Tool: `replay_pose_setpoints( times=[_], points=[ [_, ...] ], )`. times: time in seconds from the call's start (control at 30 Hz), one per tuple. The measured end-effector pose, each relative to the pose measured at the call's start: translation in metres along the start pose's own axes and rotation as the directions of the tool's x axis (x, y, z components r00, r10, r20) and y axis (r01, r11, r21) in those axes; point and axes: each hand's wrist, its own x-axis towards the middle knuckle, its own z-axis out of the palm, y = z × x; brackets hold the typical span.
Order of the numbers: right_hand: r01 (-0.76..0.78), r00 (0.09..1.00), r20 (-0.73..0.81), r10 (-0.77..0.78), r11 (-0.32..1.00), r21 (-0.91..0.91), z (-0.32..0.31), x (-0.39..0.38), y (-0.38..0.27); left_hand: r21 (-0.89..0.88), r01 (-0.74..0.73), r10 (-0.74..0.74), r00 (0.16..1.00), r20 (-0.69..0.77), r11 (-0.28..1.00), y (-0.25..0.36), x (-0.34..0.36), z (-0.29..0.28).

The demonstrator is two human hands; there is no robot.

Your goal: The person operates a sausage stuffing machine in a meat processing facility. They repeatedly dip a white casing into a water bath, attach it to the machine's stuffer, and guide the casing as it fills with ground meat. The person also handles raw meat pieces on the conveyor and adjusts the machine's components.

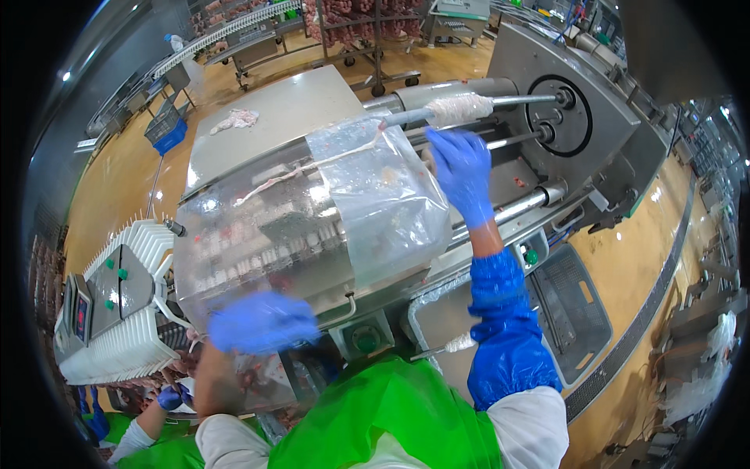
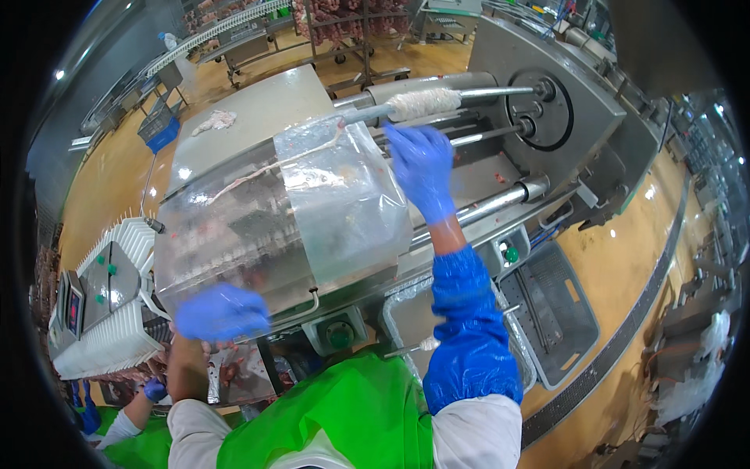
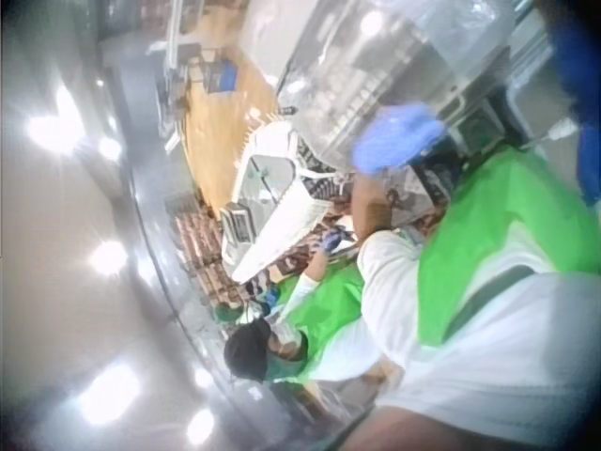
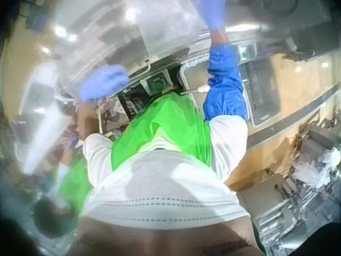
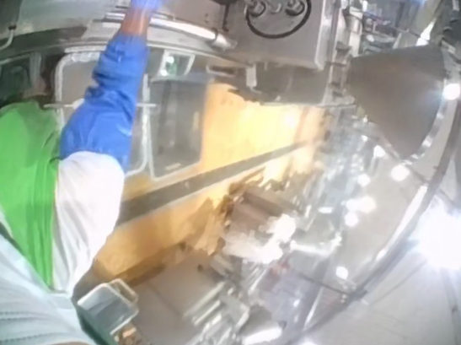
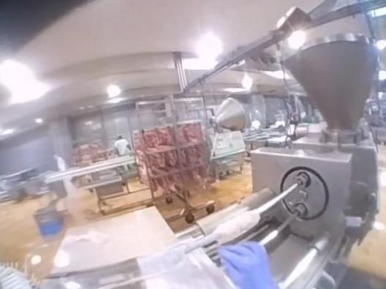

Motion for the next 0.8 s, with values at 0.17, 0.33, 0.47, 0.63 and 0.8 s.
replay_pose_setpoints(
  times=[0.17,0.33,0.47,0.63,0.8],
  points=[
    [0.274,0.953,0.177,-0.248,0.951,-0.141,0.039,0.056,0.018,0.105,-0.138,0.095,0.937,0.336,0.985,-0.019,0.086,0.082],
    [0.219,0.964,0.220,-0.149,0.914,-0.342,0.021,0.049,0.073,0.140,-0.159,0.111,0.946,0.305,0.977,-0.067,0.121,0.135],
    [0.233,0.972,0.072,-0.222,0.908,-0.347,0.001,0.040,0.061,0.380,0.071,-0.123,0.986,0.116,0.922,-0.144,0.145,0.188],
    [-0.234,0.967,0.061,0.246,0.958,-0.164,-0.014,-0.051,0.098,0.423,0.198,-0.196,0.979,-0.050,0.884,-0.180,0.155,0.212],
    [-0.451,0.793,0.243,0.559,0.806,-0.382,0.012,-0.187,0.116,0.380,0.213,-0.245,0.969,0.037,0.900,-0.165,0.161,0.201]
  ],
)
